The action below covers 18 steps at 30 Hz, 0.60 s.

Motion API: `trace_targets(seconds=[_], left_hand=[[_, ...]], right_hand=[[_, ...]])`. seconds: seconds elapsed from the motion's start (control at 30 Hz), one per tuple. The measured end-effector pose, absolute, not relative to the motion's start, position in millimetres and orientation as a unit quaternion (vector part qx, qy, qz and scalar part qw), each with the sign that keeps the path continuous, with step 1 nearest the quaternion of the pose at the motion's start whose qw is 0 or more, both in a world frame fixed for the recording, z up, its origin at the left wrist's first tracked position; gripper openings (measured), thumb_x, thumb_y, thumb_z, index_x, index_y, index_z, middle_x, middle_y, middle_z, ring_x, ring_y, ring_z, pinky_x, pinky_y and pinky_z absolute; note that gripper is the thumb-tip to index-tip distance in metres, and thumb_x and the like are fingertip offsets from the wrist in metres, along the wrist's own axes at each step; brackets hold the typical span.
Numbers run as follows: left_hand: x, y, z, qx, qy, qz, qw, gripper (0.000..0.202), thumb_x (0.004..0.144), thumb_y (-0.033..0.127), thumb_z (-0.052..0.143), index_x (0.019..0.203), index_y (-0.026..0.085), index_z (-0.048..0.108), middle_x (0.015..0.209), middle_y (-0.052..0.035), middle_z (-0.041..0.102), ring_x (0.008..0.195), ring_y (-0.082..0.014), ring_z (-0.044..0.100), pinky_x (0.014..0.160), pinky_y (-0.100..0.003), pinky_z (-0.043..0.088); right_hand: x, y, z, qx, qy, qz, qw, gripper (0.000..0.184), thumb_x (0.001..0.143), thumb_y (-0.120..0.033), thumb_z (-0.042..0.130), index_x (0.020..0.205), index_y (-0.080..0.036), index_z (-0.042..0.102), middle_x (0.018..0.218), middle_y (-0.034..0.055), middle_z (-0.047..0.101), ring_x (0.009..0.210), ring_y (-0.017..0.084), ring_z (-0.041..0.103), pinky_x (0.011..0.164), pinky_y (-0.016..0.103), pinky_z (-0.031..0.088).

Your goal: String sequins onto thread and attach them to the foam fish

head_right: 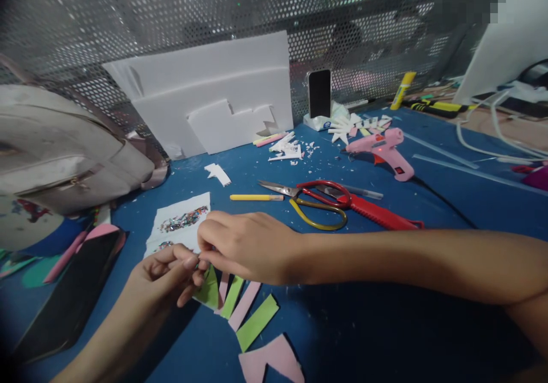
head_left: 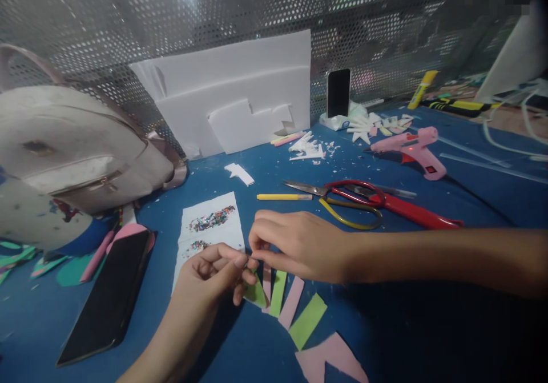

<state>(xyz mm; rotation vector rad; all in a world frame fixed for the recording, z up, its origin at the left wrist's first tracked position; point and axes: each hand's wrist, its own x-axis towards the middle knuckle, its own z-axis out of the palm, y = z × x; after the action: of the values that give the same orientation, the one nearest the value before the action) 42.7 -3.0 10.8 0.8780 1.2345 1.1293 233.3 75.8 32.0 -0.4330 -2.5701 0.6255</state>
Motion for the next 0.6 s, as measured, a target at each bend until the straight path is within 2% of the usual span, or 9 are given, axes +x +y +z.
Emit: trace_targets(seconds=[0.2, 0.6], left_hand=[[44.9, -3.5, 12.0, 0.352, 0.537, 0.507, 0.575, 0.025, 0.066, 0.035, 0.084, 0.065, 0.013, 0.071, 0.054, -0.0005, 0.068, 0.036, -0.0020, 0.049, 0.040, -0.011, 0.037], [44.3, -5.4, 9.1, 0.370, 0.552, 0.531, 0.526, 0.019, 0.068, 0.029, 0.083, 0.066, 0.014, 0.072, 0.060, -0.0004, 0.069, 0.038, -0.0045, 0.053, 0.043, -0.015, 0.043]], right_hand=[[232.0, 71.4, 32.9, -0.171, -0.936, 0.214, 0.221, 0.011, 0.097, -0.025, 0.049, 0.092, -0.016, 0.052, 0.090, 0.0007, 0.054, 0.063, 0.010, 0.042, 0.056, 0.023, 0.030], [230.3, 68.5, 23.7, -0.203, -0.900, 0.297, 0.247, 0.010, 0.092, -0.026, 0.057, 0.088, -0.018, 0.057, 0.085, -0.0033, 0.061, 0.068, 0.007, 0.050, 0.060, 0.021, 0.031]])
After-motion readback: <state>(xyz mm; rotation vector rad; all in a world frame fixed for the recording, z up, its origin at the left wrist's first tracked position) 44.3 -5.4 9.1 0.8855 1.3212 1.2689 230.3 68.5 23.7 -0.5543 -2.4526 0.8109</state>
